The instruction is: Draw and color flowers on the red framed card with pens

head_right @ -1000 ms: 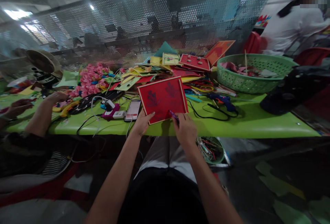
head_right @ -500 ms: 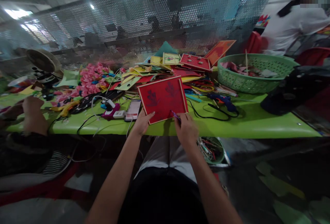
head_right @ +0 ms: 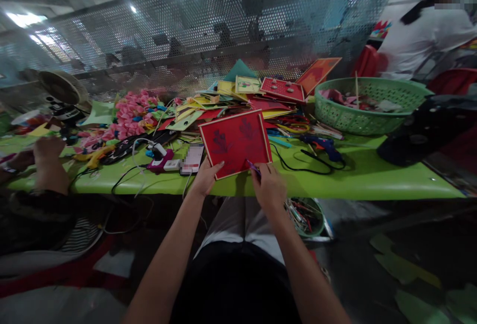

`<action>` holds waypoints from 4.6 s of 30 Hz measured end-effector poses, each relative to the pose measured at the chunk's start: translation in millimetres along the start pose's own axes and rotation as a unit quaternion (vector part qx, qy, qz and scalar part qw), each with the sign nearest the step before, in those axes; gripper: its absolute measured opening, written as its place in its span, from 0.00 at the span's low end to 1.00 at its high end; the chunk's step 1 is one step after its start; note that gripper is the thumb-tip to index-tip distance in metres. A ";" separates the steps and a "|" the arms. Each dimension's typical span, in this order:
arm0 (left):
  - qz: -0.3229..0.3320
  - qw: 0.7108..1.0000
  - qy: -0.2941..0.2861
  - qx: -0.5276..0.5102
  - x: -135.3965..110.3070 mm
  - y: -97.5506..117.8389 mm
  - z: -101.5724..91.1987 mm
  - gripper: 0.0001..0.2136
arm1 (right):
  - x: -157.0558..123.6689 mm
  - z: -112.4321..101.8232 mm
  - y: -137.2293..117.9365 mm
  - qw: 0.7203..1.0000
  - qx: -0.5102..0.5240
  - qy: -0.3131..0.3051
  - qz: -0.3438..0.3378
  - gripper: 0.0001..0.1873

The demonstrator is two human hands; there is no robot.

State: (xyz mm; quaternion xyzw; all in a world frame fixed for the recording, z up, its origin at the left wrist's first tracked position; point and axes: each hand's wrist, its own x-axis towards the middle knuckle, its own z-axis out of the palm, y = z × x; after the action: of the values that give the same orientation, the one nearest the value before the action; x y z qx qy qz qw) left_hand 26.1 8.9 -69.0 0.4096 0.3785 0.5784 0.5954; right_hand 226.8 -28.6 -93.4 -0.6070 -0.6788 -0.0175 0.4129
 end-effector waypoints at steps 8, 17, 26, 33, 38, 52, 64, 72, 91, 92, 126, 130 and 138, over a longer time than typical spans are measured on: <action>-0.001 1.000 0.000 0.007 -0.1 1.1 1.1 0.21 | 0.7 1.5 -0.9 0.999 -0.023 0.021 0.019 0.15; -0.005 1.000 0.000 0.010 1.3 -1.0 -1.0 0.22 | 0.9 0.6 0.0 1.000 -0.025 0.007 -0.002 0.13; 0.002 1.000 0.000 0.005 1.7 -1.8 -0.6 0.21 | 2.2 1.2 -1.5 0.998 -0.044 0.041 0.031 0.12; 0.004 1.000 0.000 0.005 2.2 -2.2 -1.8 0.21 | 1.2 -0.5 -0.7 0.999 -0.036 0.022 0.005 0.12; 0.006 1.000 -0.001 0.004 1.3 -2.1 -1.8 0.21 | 0.8 -0.6 0.8 0.999 -0.028 0.009 -0.012 0.11; 0.003 1.000 -0.002 0.000 3.0 -4.1 -3.3 0.21 | 0.2 2.1 3.7 0.999 -0.022 0.007 -0.025 0.12; 0.003 1.000 -0.004 0.000 2.3 -3.2 -2.3 0.22 | -0.5 2.8 4.4 0.999 -0.026 0.027 -0.025 0.10; 0.004 1.000 -0.001 -0.002 2.0 -1.6 -1.5 0.21 | 0.2 4.6 4.6 0.999 -0.027 0.047 -0.005 0.10; 0.000 1.000 0.000 -0.006 2.8 -2.0 -0.9 0.21 | 0.9 2.3 1.7 1.000 -0.015 0.009 -0.020 0.12; 0.001 1.000 0.000 -0.005 2.6 -2.2 -0.9 0.21 | 1.0 2.5 1.9 1.000 -0.015 0.011 -0.016 0.12; -0.018 0.999 -0.002 -0.044 0.9 -3.0 -1.7 0.21 | 5.3 -2.8 -6.7 0.990 0.130 0.001 -0.061 0.14; -0.022 0.998 -0.008 -0.051 2.4 -5.6 -3.3 0.21 | 7.6 2.8 -14.0 0.984 0.161 -0.032 -0.074 0.15; -0.022 0.998 -0.005 -0.056 5.5 -7.8 -5.1 0.19 | 6.9 5.4 -9.7 0.982 0.168 -0.041 -0.071 0.15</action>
State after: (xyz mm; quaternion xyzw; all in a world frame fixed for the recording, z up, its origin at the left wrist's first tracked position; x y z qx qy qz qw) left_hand 24.6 14.6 -78.0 0.3699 0.3514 0.5838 0.6316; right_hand 216.3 -22.7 -88.3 -0.4791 -0.7299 0.0923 0.4787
